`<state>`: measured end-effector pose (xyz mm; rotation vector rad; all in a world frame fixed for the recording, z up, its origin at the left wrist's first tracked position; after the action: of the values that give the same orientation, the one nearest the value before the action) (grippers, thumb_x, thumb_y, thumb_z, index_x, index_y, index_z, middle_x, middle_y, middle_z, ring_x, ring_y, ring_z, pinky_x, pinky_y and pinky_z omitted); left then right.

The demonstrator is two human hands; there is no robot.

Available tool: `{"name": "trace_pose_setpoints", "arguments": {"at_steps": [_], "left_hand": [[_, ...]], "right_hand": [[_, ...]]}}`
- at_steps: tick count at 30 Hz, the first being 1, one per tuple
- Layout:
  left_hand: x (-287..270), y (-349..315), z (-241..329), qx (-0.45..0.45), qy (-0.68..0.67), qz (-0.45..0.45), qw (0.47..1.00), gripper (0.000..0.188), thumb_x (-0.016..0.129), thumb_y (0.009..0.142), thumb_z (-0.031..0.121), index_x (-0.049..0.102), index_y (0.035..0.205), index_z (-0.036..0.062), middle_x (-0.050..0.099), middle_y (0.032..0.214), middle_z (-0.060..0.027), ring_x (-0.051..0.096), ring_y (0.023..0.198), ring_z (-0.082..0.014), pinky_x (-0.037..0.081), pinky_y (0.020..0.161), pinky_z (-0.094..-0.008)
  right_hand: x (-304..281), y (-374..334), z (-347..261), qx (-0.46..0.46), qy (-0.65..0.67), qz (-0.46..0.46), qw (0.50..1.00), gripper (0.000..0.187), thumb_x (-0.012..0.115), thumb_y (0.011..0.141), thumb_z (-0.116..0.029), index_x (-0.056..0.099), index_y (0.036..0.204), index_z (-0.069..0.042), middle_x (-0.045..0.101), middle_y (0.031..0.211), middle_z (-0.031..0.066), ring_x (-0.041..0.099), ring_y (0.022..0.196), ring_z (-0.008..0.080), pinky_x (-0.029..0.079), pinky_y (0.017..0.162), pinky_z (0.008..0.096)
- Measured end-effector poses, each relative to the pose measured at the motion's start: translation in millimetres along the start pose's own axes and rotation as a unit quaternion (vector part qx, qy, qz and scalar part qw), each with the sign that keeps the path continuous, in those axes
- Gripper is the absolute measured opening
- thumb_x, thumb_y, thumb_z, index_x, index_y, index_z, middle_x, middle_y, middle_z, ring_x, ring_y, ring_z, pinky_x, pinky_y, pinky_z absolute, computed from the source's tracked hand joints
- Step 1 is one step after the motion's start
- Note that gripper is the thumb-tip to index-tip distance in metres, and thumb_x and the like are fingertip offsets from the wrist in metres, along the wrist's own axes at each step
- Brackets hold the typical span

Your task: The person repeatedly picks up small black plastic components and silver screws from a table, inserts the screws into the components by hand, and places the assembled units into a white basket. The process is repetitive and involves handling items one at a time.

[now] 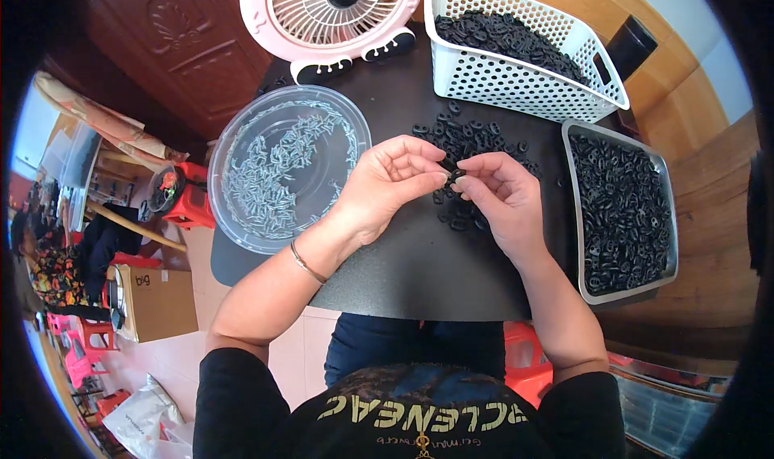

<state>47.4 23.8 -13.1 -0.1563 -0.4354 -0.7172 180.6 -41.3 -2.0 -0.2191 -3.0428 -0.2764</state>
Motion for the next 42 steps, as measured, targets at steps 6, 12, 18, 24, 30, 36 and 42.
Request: {"name": "trace_pose_setpoints", "arguments": {"at_steps": [6, 12, 18, 24, 30, 36, 42], "left_hand": [[0.3, 0.8, 0.3, -0.002, 0.006, -0.010, 1.000, 0.022, 0.061, 0.075, -0.005, 0.054, 0.095, 0.0002, 0.061, 0.082, -0.0053, 0.059, 0.078, -0.0086, 0.047, 0.073, -0.0200], [0.0, -0.6, 2.2, 0.006, 0.036, -0.012, 0.999, 0.024, 0.061, 0.075, -0.005, 0.053, 0.097, 0.0003, 0.062, 0.078, -0.0043, 0.058, 0.074, -0.0069, 0.047, 0.069, -0.0188], [5.1, -3.9, 11.1, 0.065, 0.146, -0.019, 0.987, 0.026, 0.060, 0.075, -0.005, 0.052, 0.099, -0.0012, 0.061, 0.077, -0.0041, 0.057, 0.072, -0.0058, 0.046, 0.067, -0.0178], [10.6, -4.4, 18.8, 0.075, 0.128, 0.001, 0.989, 0.025, 0.062, 0.076, -0.002, 0.053, 0.099, -0.0024, 0.061, 0.077, -0.0039, 0.057, 0.071, -0.0057, 0.045, 0.064, -0.0169], [1.3, -2.1, 12.3, 0.015, 0.223, 0.004, 0.975, 0.012, 0.057, 0.082, 0.010, 0.057, 0.088, -0.0006, 0.059, 0.076, -0.0030, 0.054, 0.068, -0.0064, 0.044, 0.063, -0.0193], [3.3, -3.2, 9.7, -0.010, 0.242, 0.006, 0.970, 0.011, 0.057, 0.082, 0.012, 0.058, 0.081, 0.0005, 0.059, 0.071, -0.0012, 0.053, 0.065, -0.0046, 0.042, 0.059, -0.0176], [6.6, -4.6, 9.8, 0.010, 0.270, 0.005, 0.963, 0.009, 0.058, 0.081, 0.008, 0.059, 0.081, -0.0001, 0.058, 0.071, -0.0006, 0.051, 0.064, -0.0036, 0.041, 0.056, -0.0169]], "right_hand": [[1.0, -0.8, 0.8, 0.000, -0.014, 0.004, 1.000, 0.016, 0.060, 0.077, 0.002, 0.057, 0.093, 0.000, 0.059, 0.086, 0.0049, 0.058, 0.080, 0.0091, 0.047, 0.073, 0.0215], [2.3, -0.7, 2.1, -0.012, -0.021, 0.003, 1.000, 0.015, 0.060, 0.077, 0.002, 0.058, 0.091, 0.000, 0.060, 0.084, 0.0046, 0.058, 0.077, 0.0087, 0.048, 0.071, 0.0216], [-0.3, -1.9, 7.8, -0.012, -0.074, 0.000, 0.997, 0.014, 0.061, 0.077, 0.000, 0.058, 0.091, 0.000, 0.061, 0.082, 0.0064, 0.060, 0.076, 0.0102, 0.049, 0.069, 0.0220], [2.4, 2.4, 6.9, 0.030, 0.041, -0.012, 0.999, 0.014, 0.058, 0.079, -0.001, 0.056, 0.093, 0.002, 0.060, 0.084, 0.0078, 0.060, 0.076, 0.0122, 0.049, 0.070, 0.0228], [-1.3, 2.0, 5.7, 0.021, 0.015, 0.011, 1.000, 0.014, 0.057, 0.080, -0.001, 0.056, 0.094, 0.002, 0.060, 0.085, 0.0071, 0.059, 0.077, 0.0109, 0.049, 0.071, 0.0227], [3.8, 0.7, 5.4, 0.022, 0.000, -0.011, 1.000, 0.016, 0.056, 0.081, -0.001, 0.056, 0.097, 0.002, 0.060, 0.085, 0.0063, 0.059, 0.078, 0.0106, 0.049, 0.071, 0.0223], [3.0, 1.6, 5.9, 0.026, -0.002, -0.028, 0.999, 0.017, 0.056, 0.081, -0.001, 0.056, 0.097, 0.002, 0.060, 0.086, 0.0070, 0.059, 0.078, 0.0111, 0.048, 0.071, 0.0226]]}}
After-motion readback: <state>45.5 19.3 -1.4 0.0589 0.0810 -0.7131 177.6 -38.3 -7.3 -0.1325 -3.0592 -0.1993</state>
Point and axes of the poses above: each hand's wrist, its own y-axis towards the middle knuckle, its own x-axis out of the palm, z = x × y, the point moved 5 cm from there along y, towards the middle knuckle
